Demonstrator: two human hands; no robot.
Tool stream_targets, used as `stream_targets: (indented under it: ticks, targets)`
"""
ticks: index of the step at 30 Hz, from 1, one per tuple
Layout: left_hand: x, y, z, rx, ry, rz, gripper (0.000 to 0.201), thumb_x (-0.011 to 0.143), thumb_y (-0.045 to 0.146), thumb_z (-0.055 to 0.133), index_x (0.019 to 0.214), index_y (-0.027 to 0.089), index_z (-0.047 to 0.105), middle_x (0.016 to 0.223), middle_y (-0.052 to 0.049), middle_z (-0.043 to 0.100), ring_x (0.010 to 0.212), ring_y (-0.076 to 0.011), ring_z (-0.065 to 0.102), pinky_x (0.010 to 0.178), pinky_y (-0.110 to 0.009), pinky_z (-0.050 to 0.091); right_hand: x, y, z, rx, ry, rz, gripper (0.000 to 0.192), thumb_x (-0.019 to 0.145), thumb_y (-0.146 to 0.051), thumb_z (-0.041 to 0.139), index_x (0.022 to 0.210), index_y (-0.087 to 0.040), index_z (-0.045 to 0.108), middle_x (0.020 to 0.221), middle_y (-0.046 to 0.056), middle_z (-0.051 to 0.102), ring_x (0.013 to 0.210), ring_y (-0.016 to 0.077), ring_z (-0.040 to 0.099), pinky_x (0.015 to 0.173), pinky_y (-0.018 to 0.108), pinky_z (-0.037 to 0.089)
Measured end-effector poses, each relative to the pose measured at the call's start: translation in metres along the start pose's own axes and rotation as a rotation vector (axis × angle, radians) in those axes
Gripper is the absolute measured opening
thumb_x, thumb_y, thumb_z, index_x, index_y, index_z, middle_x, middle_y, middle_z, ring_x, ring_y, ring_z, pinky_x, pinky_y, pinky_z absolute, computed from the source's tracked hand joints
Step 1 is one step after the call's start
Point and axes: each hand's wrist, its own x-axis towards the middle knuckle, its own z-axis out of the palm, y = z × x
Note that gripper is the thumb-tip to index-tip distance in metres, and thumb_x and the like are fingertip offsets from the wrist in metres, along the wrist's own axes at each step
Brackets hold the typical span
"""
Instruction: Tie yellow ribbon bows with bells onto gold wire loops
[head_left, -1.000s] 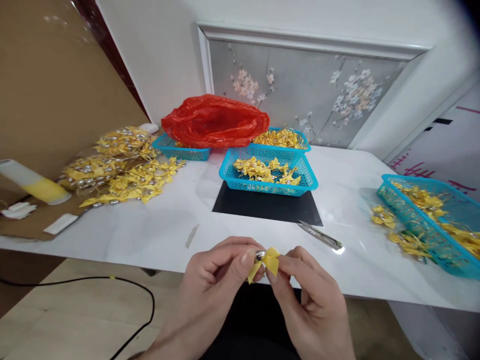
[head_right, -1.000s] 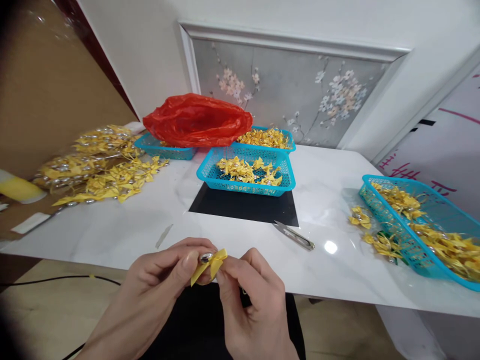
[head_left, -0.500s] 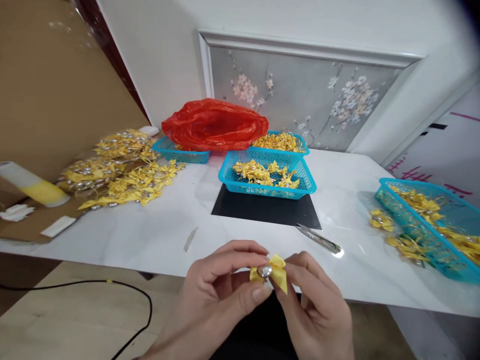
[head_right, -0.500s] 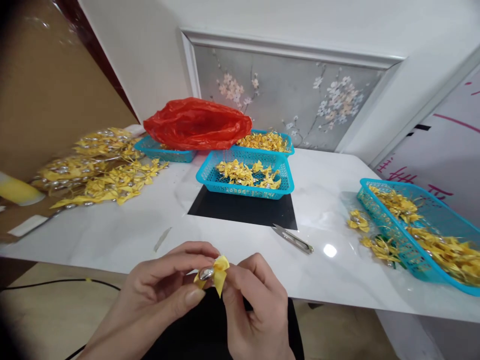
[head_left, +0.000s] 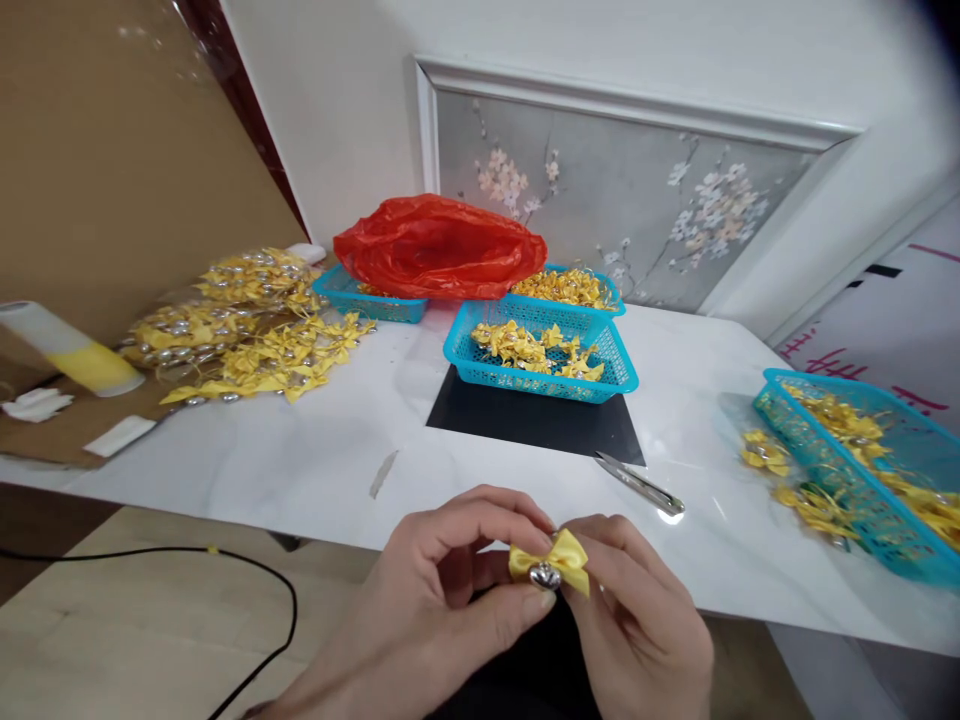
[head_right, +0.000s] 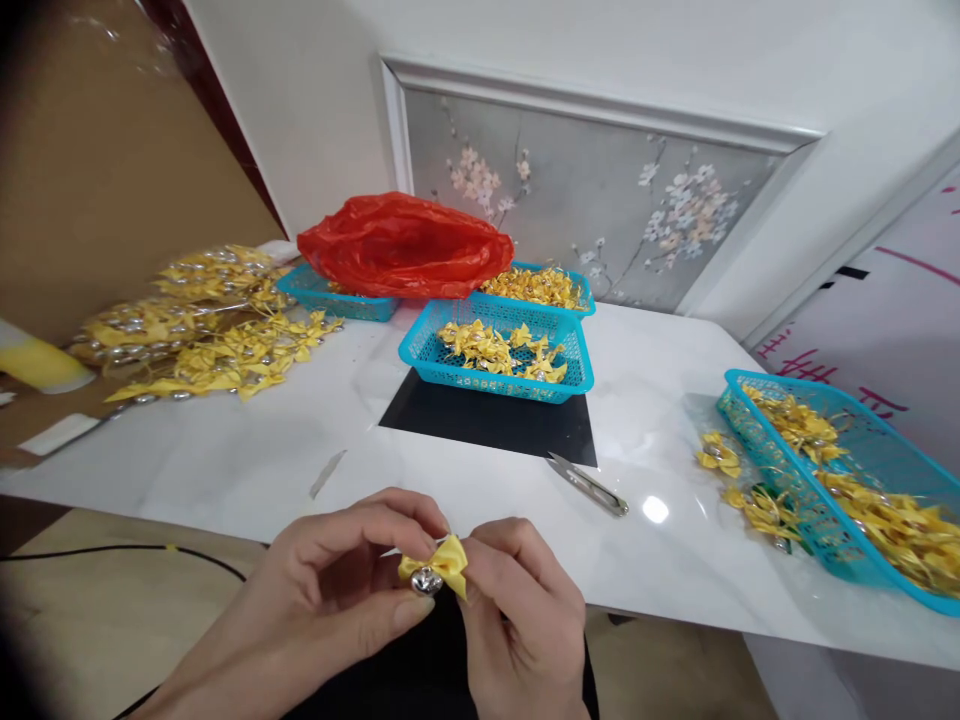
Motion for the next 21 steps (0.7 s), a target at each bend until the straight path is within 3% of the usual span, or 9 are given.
stream_targets:
  ticks: [6,10,13,16,21]
  targets:
    - [0.001,0.000,0.000,0.053,0.016,0.010,0.021,0.081,0.006,0.070,0.087,0.025,0.076,0.100,0.000,0.065,0.088,-0.0135,0.064,0.078,-0.021,0.052,-0.005,0.000,0.000,-0.142,0.094,0.046,0.031,0.089,-0.005,0.055,0.110,-0.027,0.061,0.093,0.000,0.070,0.080,0.0133,0.070,0.069,0.021,0.058]
    - [0.004,-0.001,0.001,0.185,0.107,0.088,0.022,0.081,0.005,0.068,0.087,0.025,0.073,0.096,0.001,0.064,0.088,-0.0136,0.064,0.078,-0.020,0.053,0.006,-0.004,-0.010,-0.351,0.000,-0.152,0.037,0.089,-0.002,0.051,0.117,-0.024,0.061,0.103,0.007,0.070,0.097,0.0204,0.068,0.079,0.032,0.059]
    - [0.007,-0.001,0.003,0.295,0.163,0.168,0.023,0.080,0.004,0.066,0.087,0.025,0.073,0.095,0.000,0.065,0.087,-0.0149,0.065,0.076,-0.022,0.054,0.018,-0.010,-0.015,-0.506,0.018,-0.336,0.033,0.083,0.000,0.062,0.104,-0.023,0.068,0.094,0.007,0.067,0.089,0.0219,0.063,0.072,0.035,0.055]
    - [0.008,-0.002,0.005,0.378,0.166,0.219,0.025,0.079,0.003,0.065,0.086,0.025,0.073,0.091,0.000,0.067,0.083,-0.0158,0.067,0.075,-0.024,0.054,0.024,-0.015,-0.010,-0.556,-0.030,-0.429,0.027,0.081,0.001,0.065,0.095,-0.021,0.069,0.087,0.006,0.068,0.079,0.0190,0.062,0.064,0.033,0.053]
    - [0.009,-0.002,0.003,0.452,0.169,0.223,0.016,0.080,0.007,0.067,0.084,0.022,0.071,0.089,-0.001,0.069,0.082,-0.0162,0.067,0.075,-0.024,0.054,0.021,-0.022,-0.004,-0.403,-0.033,-0.428,0.030,0.079,0.004,0.065,0.094,-0.021,0.063,0.082,0.005,0.072,0.078,0.0206,0.068,0.062,0.032,0.058]
